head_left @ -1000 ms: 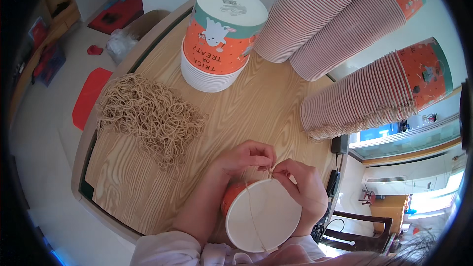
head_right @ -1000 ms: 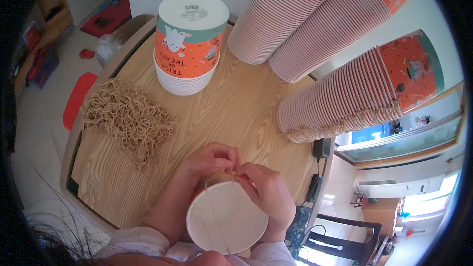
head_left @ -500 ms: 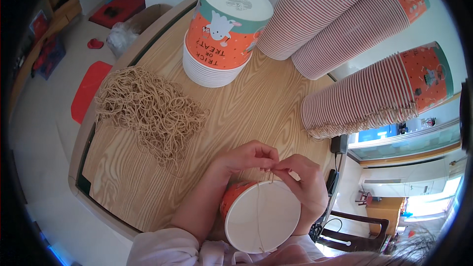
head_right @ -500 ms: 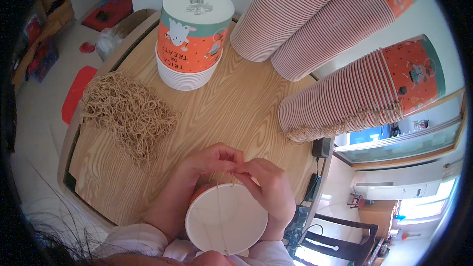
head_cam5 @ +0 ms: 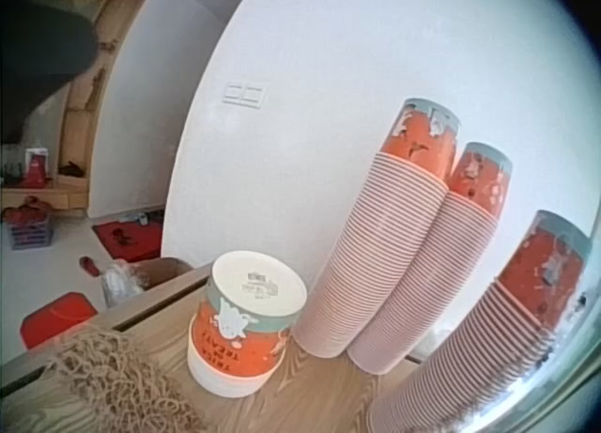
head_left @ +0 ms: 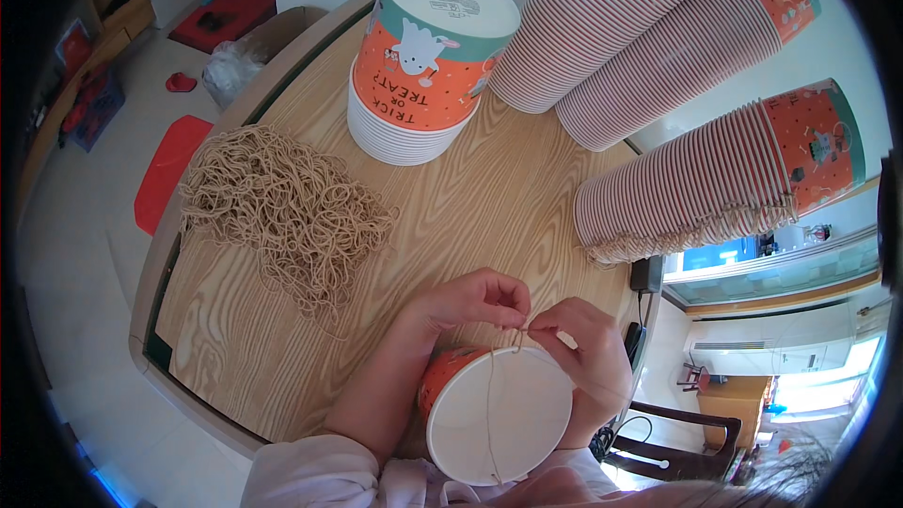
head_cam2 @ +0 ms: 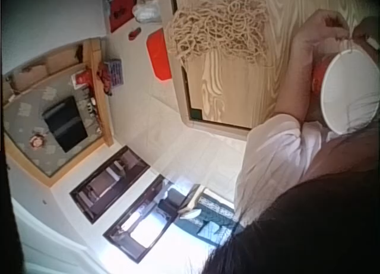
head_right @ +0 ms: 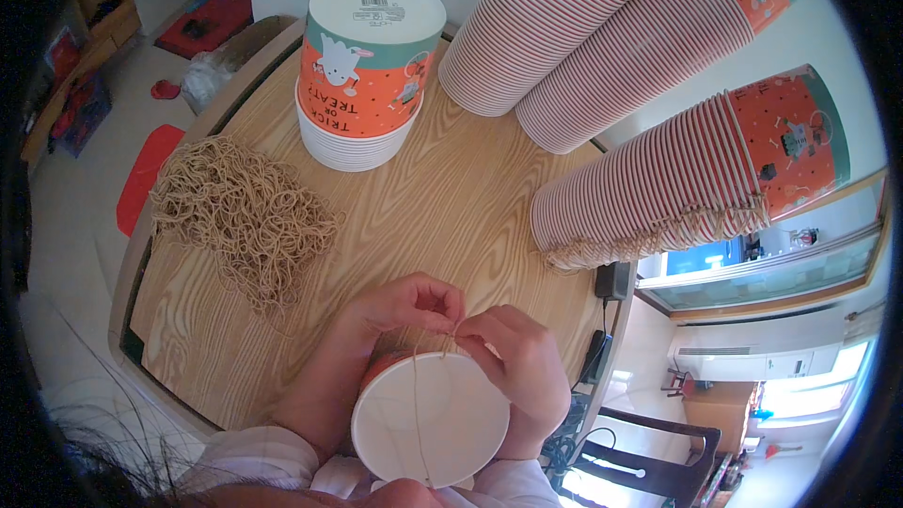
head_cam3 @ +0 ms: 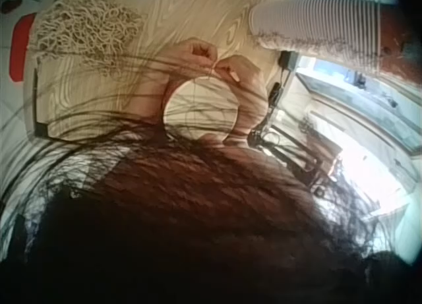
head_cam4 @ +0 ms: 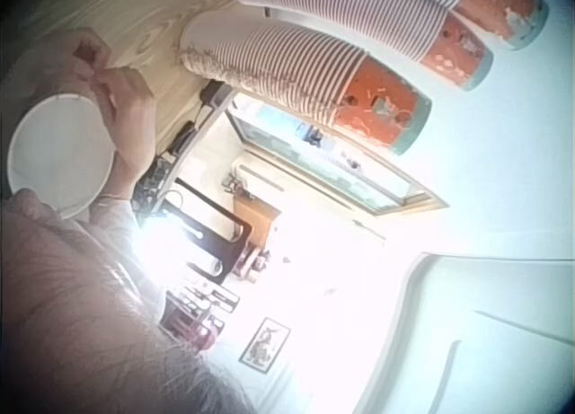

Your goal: Applying rubber bands to the rims of festive paper buckets for assembly or packaging.

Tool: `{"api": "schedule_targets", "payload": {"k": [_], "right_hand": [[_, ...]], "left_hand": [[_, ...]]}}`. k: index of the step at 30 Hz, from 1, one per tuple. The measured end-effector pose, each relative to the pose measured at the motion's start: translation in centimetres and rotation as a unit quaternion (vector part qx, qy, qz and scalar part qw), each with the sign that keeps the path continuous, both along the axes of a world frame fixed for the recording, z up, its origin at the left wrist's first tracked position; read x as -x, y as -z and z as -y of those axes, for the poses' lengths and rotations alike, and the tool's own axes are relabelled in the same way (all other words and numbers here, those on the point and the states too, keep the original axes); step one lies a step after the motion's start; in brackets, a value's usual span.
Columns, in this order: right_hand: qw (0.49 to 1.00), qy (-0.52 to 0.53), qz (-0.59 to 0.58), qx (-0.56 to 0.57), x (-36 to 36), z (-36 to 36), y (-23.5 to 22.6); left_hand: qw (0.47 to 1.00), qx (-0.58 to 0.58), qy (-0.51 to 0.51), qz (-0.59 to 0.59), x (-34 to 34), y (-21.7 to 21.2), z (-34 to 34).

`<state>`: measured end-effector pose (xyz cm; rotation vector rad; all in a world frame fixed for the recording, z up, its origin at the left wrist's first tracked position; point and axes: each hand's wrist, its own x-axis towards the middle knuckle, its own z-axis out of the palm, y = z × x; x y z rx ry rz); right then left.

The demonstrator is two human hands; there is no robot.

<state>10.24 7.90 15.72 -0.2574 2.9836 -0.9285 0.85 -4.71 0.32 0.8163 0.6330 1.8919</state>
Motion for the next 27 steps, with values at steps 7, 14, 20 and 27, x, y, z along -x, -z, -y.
{"api": "schedule_targets", "payload": {"k": [7,14,20,27], "right_hand": [[0.999,-0.003,0.043,-0.034,0.2,0.0,0.2],[0.999,0.004,0.04,-0.027,0.1,0.1,0.2],[0.999,0.004,0.038,-0.024,0.1,0.2,0.2],[0.999,0.021,0.038,-0.033,-0.3,0.3,-0.8]], "left_hand": [[0.996,-0.079,-0.048,0.005,0.1,-0.7,0.6],[0.998,-0.017,0.056,-0.023,0.2,0.1,0.2],[1.0,-0.017,0.024,0.003,0.0,-0.2,0.4],[0.996,-0.082,0.008,0.037,-0.1,0.1,-0.2]]}}
